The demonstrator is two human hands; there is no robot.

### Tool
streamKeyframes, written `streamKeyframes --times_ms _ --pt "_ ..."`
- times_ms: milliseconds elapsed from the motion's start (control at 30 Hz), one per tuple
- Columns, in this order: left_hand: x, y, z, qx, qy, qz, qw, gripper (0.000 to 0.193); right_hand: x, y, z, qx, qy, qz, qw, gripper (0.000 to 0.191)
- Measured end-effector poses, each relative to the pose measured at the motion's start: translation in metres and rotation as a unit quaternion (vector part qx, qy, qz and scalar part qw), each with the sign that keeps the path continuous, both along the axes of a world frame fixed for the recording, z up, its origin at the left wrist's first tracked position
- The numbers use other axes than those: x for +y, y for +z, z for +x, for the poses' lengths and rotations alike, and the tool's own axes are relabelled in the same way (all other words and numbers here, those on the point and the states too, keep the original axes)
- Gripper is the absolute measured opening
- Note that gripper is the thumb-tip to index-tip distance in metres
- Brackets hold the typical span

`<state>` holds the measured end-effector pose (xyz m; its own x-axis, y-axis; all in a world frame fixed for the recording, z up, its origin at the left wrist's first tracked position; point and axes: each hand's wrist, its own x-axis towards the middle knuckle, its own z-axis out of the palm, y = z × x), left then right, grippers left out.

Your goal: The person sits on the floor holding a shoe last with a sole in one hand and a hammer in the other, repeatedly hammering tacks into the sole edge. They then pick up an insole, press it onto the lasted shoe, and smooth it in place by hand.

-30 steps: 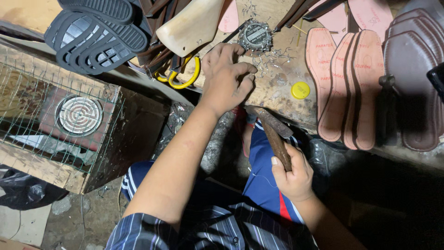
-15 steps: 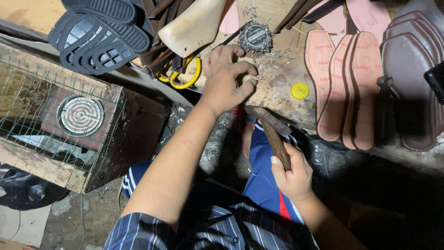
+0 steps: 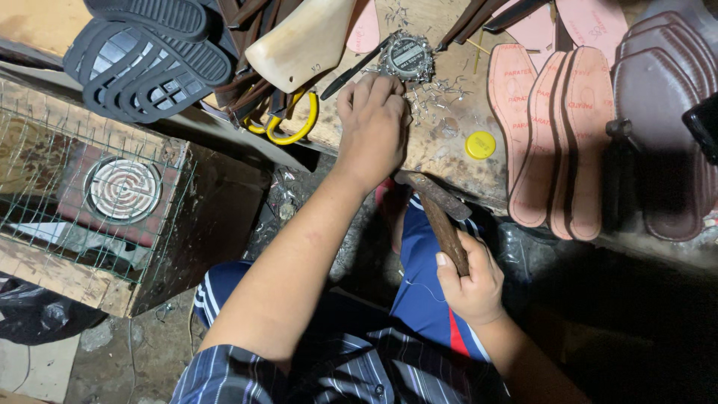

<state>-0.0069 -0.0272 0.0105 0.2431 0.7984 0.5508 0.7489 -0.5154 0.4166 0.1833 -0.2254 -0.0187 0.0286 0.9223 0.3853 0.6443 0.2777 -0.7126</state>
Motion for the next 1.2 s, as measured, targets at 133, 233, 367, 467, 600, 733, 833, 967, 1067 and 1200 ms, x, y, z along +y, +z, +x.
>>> streamKeyframes --times_ms 133,233,367,467,600,733,833,967,1067,1200 --pt "0.003 -0.001 -0.003 -0.073 0.010 -0.007 0.997 0.016 0.000 -0.001 0.000 0.013 0.001 -0.012 1.000 0.038" --pt "0.003 0.001 -0.011 -0.094 0.018 -0.014 0.995 0.010 0.000 -0.001 0.000 0.017 0.005 -0.010 1.000 0.038" --pt "0.001 0.007 -0.022 -0.081 0.020 -0.010 0.996 0.009 0.001 0.001 -0.001 0.010 0.008 -0.002 1.000 0.038" --pt "0.000 0.011 -0.023 -0.075 0.015 -0.016 0.997 0.009 0.002 0.002 -0.002 0.008 0.007 -0.001 1.000 0.039" --pt "-0.003 0.015 -0.015 -0.070 0.001 -0.006 0.998 0.017 0.002 0.003 -0.004 0.003 0.005 0.001 1.000 0.039" --pt "0.000 0.018 0.004 -0.019 -0.054 -0.027 0.998 0.014 0.002 0.003 -0.003 0.002 0.009 0.004 1.000 0.039" --pt "0.013 0.021 0.022 0.052 -0.095 -0.069 0.992 0.022 0.002 0.002 -0.002 -0.007 0.010 0.002 1.000 0.040" --pt "0.032 0.026 0.048 0.102 -0.094 -0.119 0.983 0.029 0.000 -0.002 0.001 -0.003 0.008 0.004 1.000 0.040" --pt "0.040 0.028 0.061 0.139 -0.094 -0.157 0.973 0.022 0.000 -0.005 0.003 -0.009 0.013 0.008 1.000 0.040" --pt "0.040 0.030 0.059 0.142 -0.107 -0.158 0.971 0.023 0.000 -0.007 0.004 -0.009 0.015 0.011 1.000 0.040"
